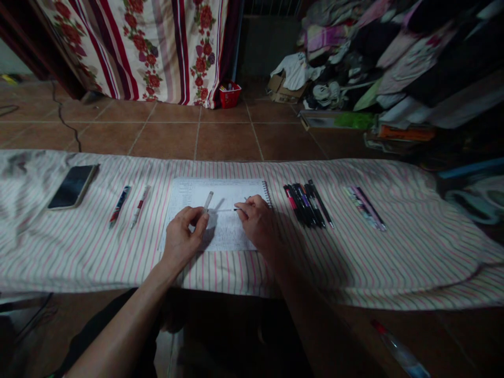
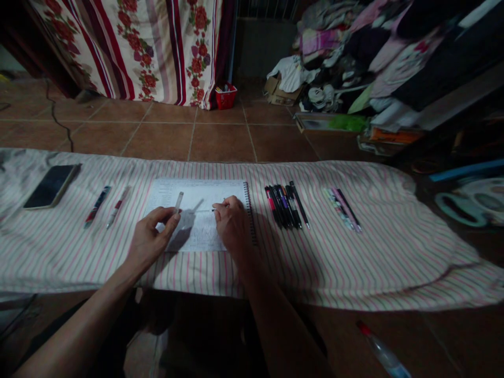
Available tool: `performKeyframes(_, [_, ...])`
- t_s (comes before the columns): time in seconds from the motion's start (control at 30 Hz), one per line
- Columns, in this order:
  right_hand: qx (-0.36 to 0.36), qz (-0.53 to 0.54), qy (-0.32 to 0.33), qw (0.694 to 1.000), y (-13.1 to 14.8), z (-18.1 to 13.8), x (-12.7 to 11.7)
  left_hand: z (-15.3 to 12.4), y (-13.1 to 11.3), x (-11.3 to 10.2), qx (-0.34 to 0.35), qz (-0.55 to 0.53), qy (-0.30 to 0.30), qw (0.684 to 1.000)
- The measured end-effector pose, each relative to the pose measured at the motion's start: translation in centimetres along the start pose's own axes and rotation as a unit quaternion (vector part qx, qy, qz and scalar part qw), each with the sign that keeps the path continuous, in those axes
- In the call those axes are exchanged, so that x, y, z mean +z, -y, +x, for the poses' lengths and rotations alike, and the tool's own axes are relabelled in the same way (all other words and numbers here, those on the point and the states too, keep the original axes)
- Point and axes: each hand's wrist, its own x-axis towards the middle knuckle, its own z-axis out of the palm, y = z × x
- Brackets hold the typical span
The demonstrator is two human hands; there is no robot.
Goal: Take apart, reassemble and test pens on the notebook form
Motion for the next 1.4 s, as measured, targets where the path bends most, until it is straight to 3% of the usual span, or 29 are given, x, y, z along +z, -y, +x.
performKeyframes(0.2, [0.000, -0.018, 0.009, 1.000, 0.1, 0.1, 0.2, 0.0, 0.6, -0.1, 0.019, 0.041, 0.011, 0.999])
performKeyframes(0.5, [0.002, -0.022, 0.006, 1.000, 0.3, 0.1, 0.1, -0.3, 1.4, 0.5, 0.072, 0.183, 0.041, 0.980])
performKeyframes(0.7, [-0.024, -0.049, 0.012, 0.998, 0.8, 0.1, -0.7, -0.3, 1.2, 0.6, 0.087, 0.185, 0.056, 0.977])
performKeyframes(1.0, [0.012, -0.049, 0.000, 0.999, 1.0, -0.1, -1.4, -0.3, 1.3, 1.1, 0.136, 0.189, 0.068, 0.970])
performKeyframes(1.27, [0.004, -0.022, 0.009, 1.000, 0.5, -0.4, -1.1, -0.3, 0.7, 1.5, 0.068, 0.105, 0.042, 0.991])
performKeyframes(1.4, [0.038, 0.142, -0.007, 0.989, 1.0, -0.4, -1.1, -0.2, 0.6, 2.0, 0.035, 0.047, 0.037, 0.998])
